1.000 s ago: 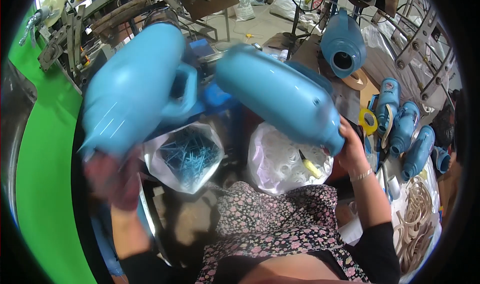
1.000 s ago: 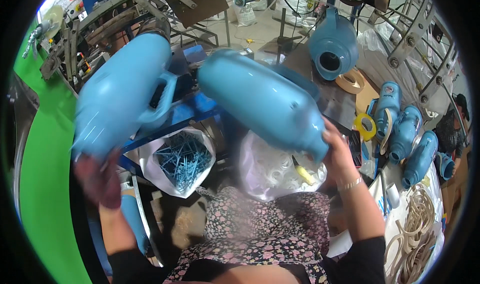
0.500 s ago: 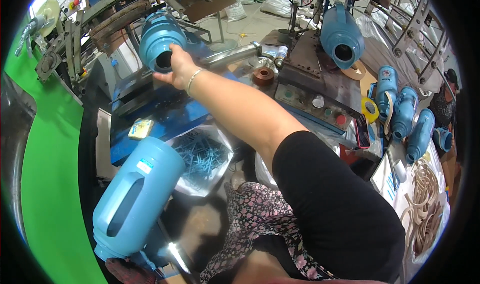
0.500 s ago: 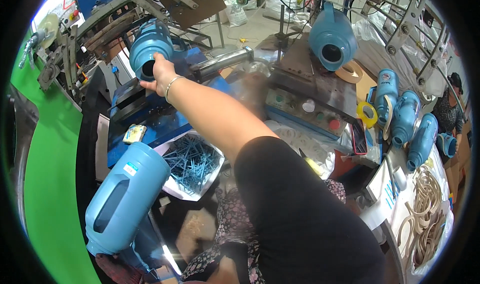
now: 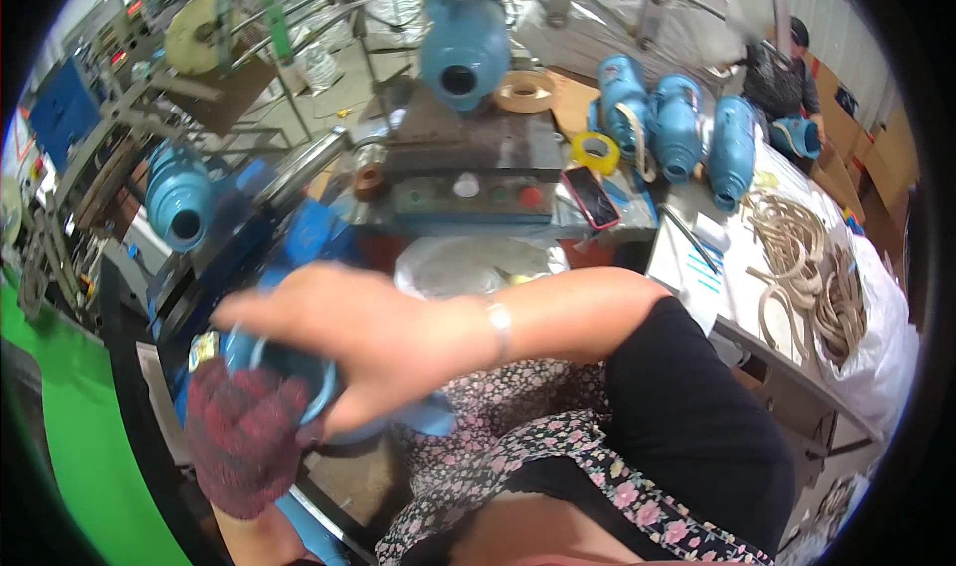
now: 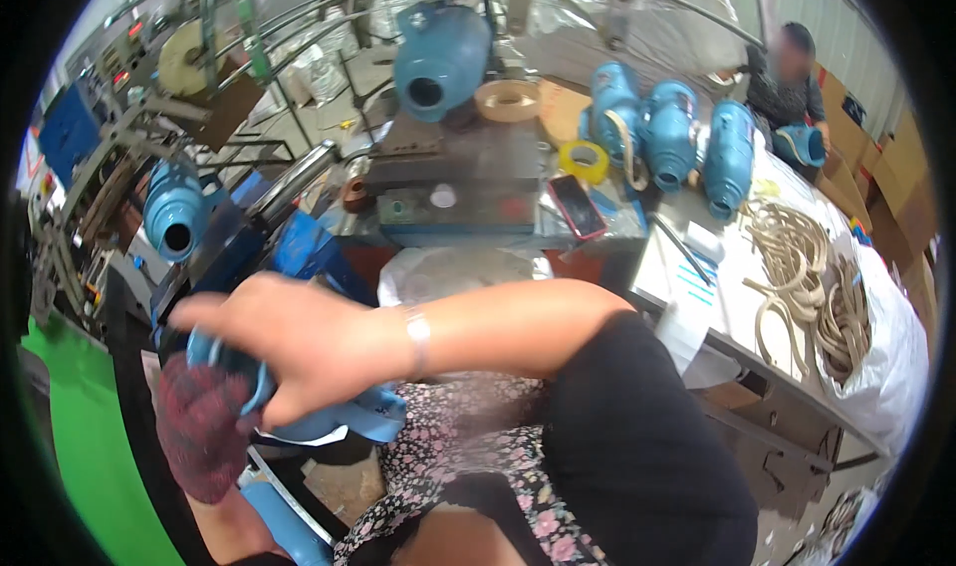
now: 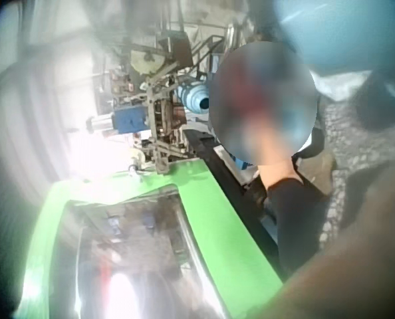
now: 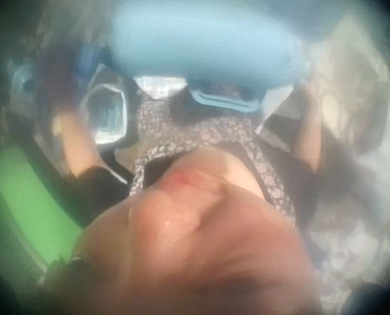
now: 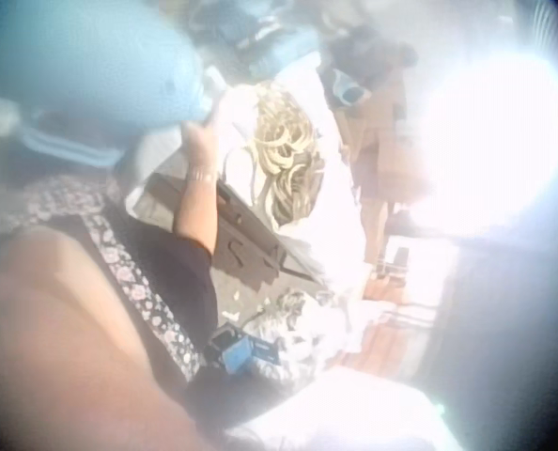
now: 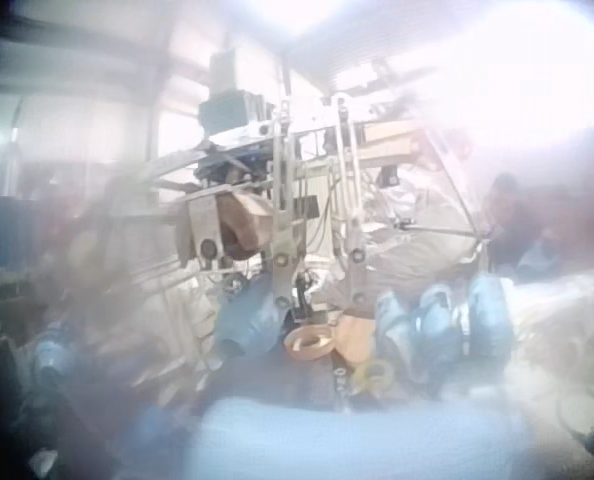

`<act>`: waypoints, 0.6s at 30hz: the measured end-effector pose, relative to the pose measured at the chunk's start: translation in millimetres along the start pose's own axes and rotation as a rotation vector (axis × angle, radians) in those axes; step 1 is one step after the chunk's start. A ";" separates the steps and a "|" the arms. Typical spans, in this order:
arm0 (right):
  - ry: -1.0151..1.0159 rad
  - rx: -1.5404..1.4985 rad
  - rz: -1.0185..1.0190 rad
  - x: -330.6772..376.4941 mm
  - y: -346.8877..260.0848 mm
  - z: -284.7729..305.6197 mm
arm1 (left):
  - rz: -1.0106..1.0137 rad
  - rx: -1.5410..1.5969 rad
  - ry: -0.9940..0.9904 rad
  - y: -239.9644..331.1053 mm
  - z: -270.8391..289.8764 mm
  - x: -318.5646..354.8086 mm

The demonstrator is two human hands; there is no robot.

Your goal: The person assembles thermal flasks by inserting white plastic liners, placing them into blue outer shells, attaching handles, and applying labels.

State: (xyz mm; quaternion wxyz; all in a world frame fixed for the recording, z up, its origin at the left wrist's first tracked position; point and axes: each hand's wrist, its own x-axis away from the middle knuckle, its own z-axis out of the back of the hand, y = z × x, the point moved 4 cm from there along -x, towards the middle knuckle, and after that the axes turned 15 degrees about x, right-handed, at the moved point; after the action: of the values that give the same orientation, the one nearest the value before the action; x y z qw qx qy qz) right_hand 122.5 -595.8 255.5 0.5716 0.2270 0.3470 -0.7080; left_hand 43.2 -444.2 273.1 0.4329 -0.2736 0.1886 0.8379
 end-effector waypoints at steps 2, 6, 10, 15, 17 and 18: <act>0.370 0.146 -0.162 62.6 18.3 64.6 | -0.045 0.391 0.180 0.2 -19.7 -41.9; 1.002 -0.401 -0.723 242.9 -0.8 185.4 | 0.395 0.798 0.544 -36.5 -48.5 -67.9; 1.051 -0.335 -1.154 425.6 -65.1 218.3 | 0.557 0.825 0.371 -64.1 -121.6 -148.1; 0.976 -0.606 -1.439 517.0 -81.9 128.5 | 0.620 0.553 0.153 -139.3 -229.0 -248.8; 1.047 -0.573 -1.384 498.3 -83.0 130.2 | 0.454 0.184 0.059 -186.2 -272.0 -244.1; 1.067 -0.559 -1.337 491.6 -87.7 142.4 | 0.454 0.116 0.072 -158.2 -266.5 -249.6</act>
State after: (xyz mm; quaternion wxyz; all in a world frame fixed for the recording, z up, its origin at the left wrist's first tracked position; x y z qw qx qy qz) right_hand -71.3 -1014.0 16.2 -0.1627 0.1289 0.7855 -0.5829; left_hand 371.6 -659.2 208.2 0.2412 -0.2286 0.3086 0.8913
